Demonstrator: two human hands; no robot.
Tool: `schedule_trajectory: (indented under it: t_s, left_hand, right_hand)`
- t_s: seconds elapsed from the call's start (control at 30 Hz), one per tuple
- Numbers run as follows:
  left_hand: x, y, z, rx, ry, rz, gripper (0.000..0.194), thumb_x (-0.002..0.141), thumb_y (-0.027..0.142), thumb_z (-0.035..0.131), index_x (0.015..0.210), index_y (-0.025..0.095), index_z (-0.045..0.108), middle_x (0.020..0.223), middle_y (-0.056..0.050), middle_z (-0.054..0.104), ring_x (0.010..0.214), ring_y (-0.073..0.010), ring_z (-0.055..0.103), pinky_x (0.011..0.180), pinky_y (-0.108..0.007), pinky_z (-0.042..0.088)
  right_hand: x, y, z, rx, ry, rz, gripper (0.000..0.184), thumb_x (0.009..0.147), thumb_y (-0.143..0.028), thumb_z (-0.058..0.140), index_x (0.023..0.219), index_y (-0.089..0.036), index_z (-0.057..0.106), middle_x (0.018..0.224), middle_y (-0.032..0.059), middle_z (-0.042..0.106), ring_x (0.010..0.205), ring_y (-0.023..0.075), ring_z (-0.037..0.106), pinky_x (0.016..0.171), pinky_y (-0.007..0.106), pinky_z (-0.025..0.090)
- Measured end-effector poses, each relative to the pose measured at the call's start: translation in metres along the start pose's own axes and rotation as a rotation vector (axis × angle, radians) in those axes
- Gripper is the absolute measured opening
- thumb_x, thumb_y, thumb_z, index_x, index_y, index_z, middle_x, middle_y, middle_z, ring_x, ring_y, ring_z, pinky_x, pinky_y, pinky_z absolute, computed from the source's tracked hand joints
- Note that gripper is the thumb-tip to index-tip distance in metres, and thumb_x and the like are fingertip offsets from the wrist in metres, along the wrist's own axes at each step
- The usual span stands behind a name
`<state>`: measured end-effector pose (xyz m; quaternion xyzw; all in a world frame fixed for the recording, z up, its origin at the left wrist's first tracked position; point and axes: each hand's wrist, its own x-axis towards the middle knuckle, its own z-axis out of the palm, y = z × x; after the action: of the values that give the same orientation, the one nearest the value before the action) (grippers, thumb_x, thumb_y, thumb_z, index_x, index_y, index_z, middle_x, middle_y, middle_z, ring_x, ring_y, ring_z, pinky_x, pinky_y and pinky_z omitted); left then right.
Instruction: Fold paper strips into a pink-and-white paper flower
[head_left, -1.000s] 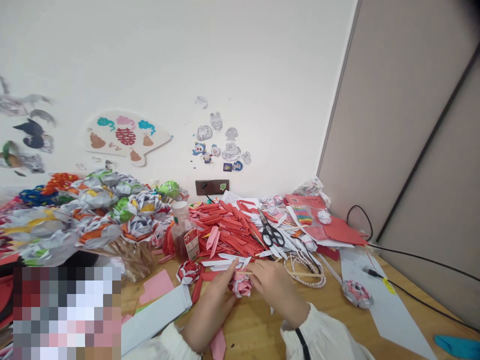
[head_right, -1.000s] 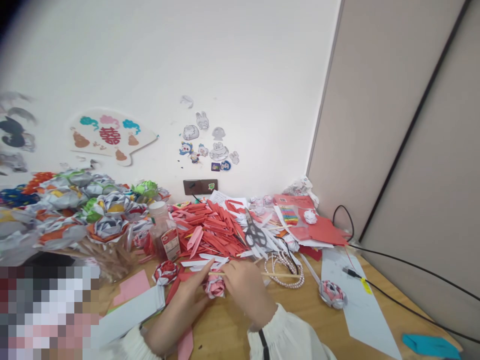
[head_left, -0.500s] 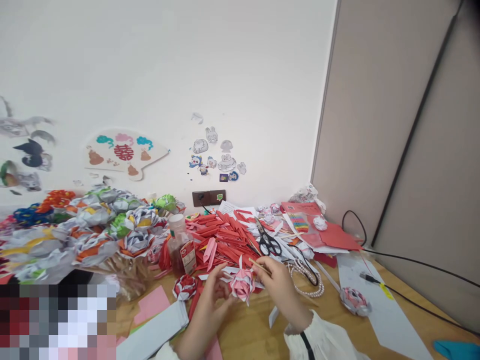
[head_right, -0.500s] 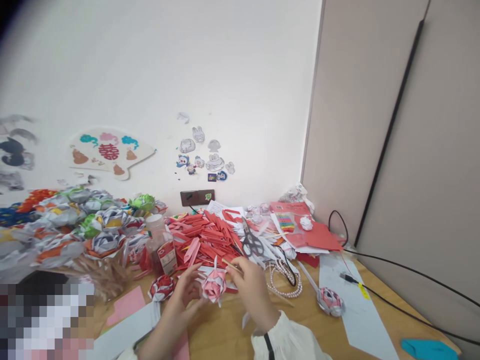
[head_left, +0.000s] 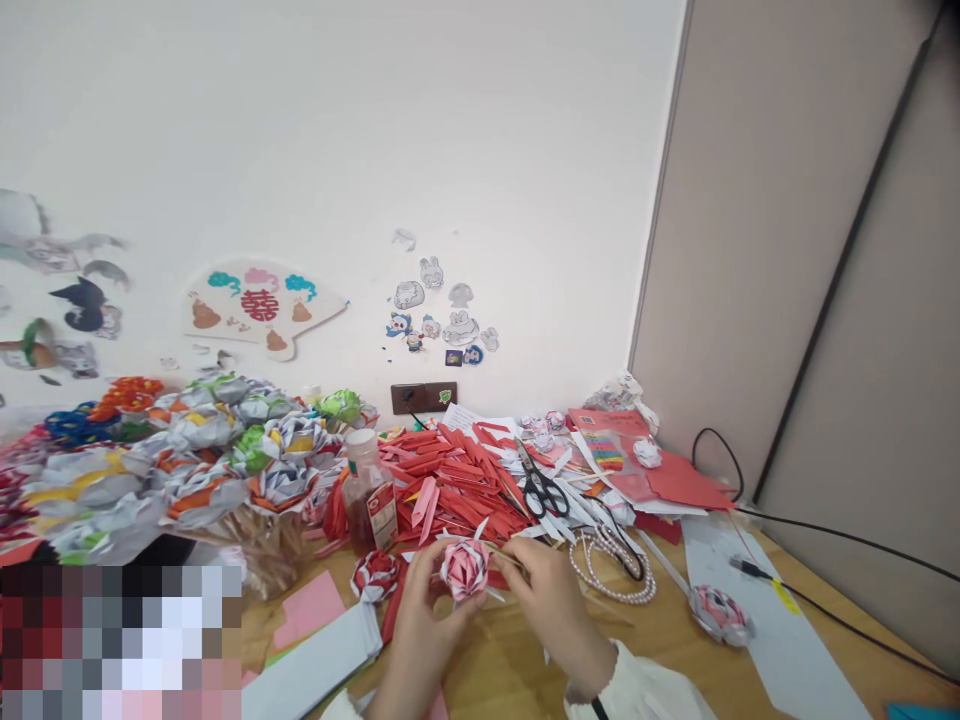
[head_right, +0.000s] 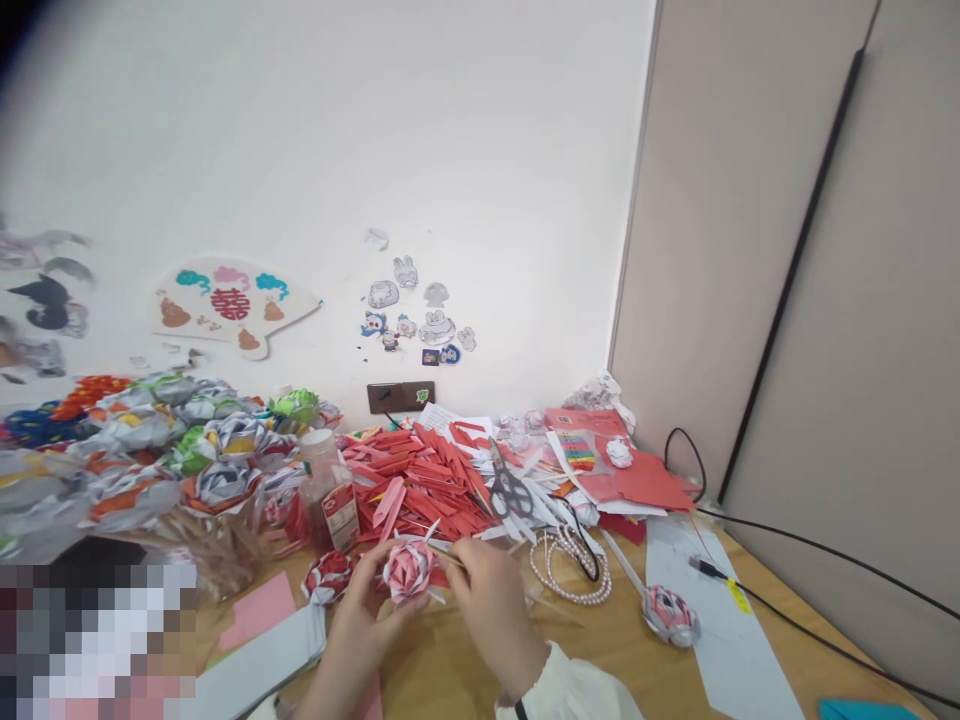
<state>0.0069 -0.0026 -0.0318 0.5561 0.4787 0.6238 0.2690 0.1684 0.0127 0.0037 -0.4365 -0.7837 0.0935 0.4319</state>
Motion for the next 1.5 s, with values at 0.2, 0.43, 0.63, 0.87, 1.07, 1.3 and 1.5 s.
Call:
schedule_trajectory:
  t_s: [0.2,0.43,0.63,0.87,1.07,1.3,1.5]
  left_hand:
    - [0.000,0.017,-0.001,0.156,-0.021,0.042,0.041,0.059,0.024,0.072,0.098,0.018,0.060,0.097,-0.008,0.068,0.091,-0.0267,0.063,0.082,-0.041,0.050]
    - [0.000,0.013,-0.003,0.318,0.014,0.209,0.032,0.060,0.021,0.070,0.091,0.018,0.063,0.091,-0.008,0.070,0.087,-0.0273,0.065,0.076,-0.041,0.052]
    - [-0.002,0.008,-0.006,0.476,0.063,0.323,0.025,0.065,0.023,0.066,0.089,0.020,0.063,0.087,-0.008,0.068,0.084,-0.0278,0.064,0.076,-0.043,0.050]
    - [-0.003,0.011,-0.006,0.530,0.094,0.328,0.023,0.063,0.021,0.064,0.086,0.020,0.062,0.084,-0.007,0.067,0.080,-0.0270,0.062,0.073,-0.042,0.050]
    - [-0.004,0.012,-0.005,0.589,0.058,0.341,0.024,0.063,0.020,0.063,0.087,0.019,0.063,0.084,-0.008,0.067,0.081,-0.0272,0.062,0.073,-0.041,0.049]
    - [-0.006,0.011,-0.006,0.609,0.050,0.323,0.027,0.064,0.021,0.064,0.091,0.021,0.062,0.086,-0.007,0.067,0.084,-0.0268,0.062,0.075,-0.040,0.048]
    - [-0.006,0.011,-0.007,0.645,0.032,0.348,0.025,0.065,0.019,0.062,0.090,0.019,0.064,0.085,-0.008,0.067,0.083,-0.0273,0.062,0.075,-0.039,0.046]
  right_hand:
    - [0.000,-0.001,-0.006,0.003,0.038,-0.125,0.024,0.094,-0.023,0.037,0.105,-0.020,0.058,0.093,0.0051,0.067,0.084,0.0179,0.063,0.070,0.026,0.044]
    - [-0.001,0.001,-0.007,-0.101,0.131,-0.187,0.024,0.089,-0.013,0.038,0.097,-0.019,0.059,0.087,0.0057,0.063,0.076,0.0184,0.061,0.065,0.027,0.044]
    - [-0.005,-0.011,-0.008,0.013,0.114,-0.189,0.016,0.086,-0.017,0.049,0.092,-0.022,0.063,0.087,0.0041,0.056,0.074,0.0159,0.058,0.065,0.026,0.045]
    - [-0.006,-0.009,-0.001,0.001,0.096,-0.182,0.012,0.087,-0.019,0.052,0.091,-0.022,0.063,0.085,0.0024,0.057,0.073,0.0150,0.058,0.066,0.025,0.046]
    - [-0.006,-0.009,-0.003,-0.040,0.076,-0.202,0.014,0.089,-0.026,0.051,0.092,-0.022,0.064,0.086,0.0029,0.058,0.074,0.0160,0.059,0.065,0.026,0.045]
    - [-0.006,-0.008,-0.008,-0.117,0.058,-0.262,0.019,0.092,-0.027,0.046,0.093,-0.021,0.064,0.085,0.0033,0.059,0.071,0.0156,0.058,0.062,0.026,0.044]
    - [-0.008,-0.010,-0.005,-0.198,0.112,-0.312,0.020,0.093,-0.025,0.044,0.093,-0.021,0.063,0.081,0.0036,0.060,0.070,0.0161,0.058,0.062,0.026,0.041]
